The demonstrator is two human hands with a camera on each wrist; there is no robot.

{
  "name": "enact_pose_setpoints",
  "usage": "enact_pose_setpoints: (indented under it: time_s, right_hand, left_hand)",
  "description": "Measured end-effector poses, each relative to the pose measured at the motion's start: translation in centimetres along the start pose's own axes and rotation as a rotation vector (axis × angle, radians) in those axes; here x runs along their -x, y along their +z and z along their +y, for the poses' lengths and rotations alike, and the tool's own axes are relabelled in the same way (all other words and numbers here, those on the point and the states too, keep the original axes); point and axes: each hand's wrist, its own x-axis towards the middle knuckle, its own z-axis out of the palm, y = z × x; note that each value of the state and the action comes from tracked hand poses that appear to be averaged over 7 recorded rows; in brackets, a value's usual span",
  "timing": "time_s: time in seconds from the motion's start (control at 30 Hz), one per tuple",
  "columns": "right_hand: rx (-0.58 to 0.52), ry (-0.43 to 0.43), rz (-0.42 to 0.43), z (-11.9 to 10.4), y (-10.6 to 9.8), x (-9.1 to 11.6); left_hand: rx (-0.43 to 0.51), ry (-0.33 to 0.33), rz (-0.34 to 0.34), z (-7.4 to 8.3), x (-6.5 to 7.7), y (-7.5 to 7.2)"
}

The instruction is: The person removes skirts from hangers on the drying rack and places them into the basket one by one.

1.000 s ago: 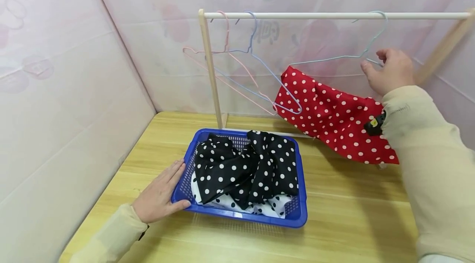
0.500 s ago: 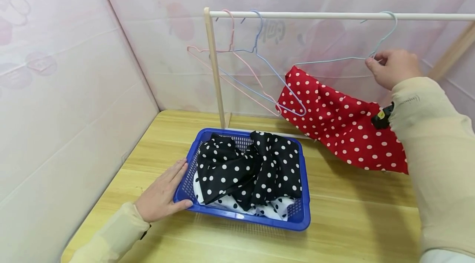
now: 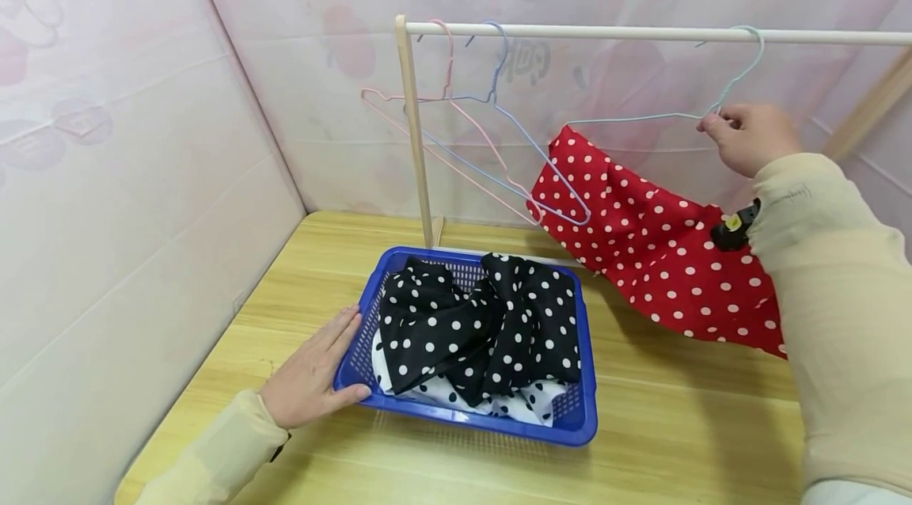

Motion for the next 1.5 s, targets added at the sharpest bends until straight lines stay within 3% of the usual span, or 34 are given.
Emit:
enact_pose_setpoints:
  time_s: [0.4, 0.83, 0.97, 1.2, 1.4, 1.5]
  right_hand:
    - [-0.121, 0.095, 0.082, 0.3, -0.5, 0.6]
    - [-0.242, 0.221, 0.077, -2.1, -2.1, 2.7]
    - [-0.449, 0.243, 0.02, -2.6, -2.6, 3.2]
    - [-0.931, 0.19, -0.202, -3.7, -2.7, 3.3]
    - [-1.191, 0.16, -0.375, -6.2, -2.8, 3.7]
    - [-1.275, 0.165, -0.414, -7.6, -3.0, 3.9]
  left_hand:
    - [0.005, -0.005, 0.002, 0.3, 0.0, 0.2]
    - [0.008, -0.01, 0.007, 0.3, -0.3, 0.3]
    - [0.011, -0.006, 0.013, 0.3, -0.4, 0.4]
    - [0.012, -0.011, 0.012, 0.1, -0.4, 0.4]
    - [0.011, 0.0, 0.033, -0.2, -0.4, 0.4]
    - [0.019, 0.007, 0.051, -0.3, -0.5, 0.4]
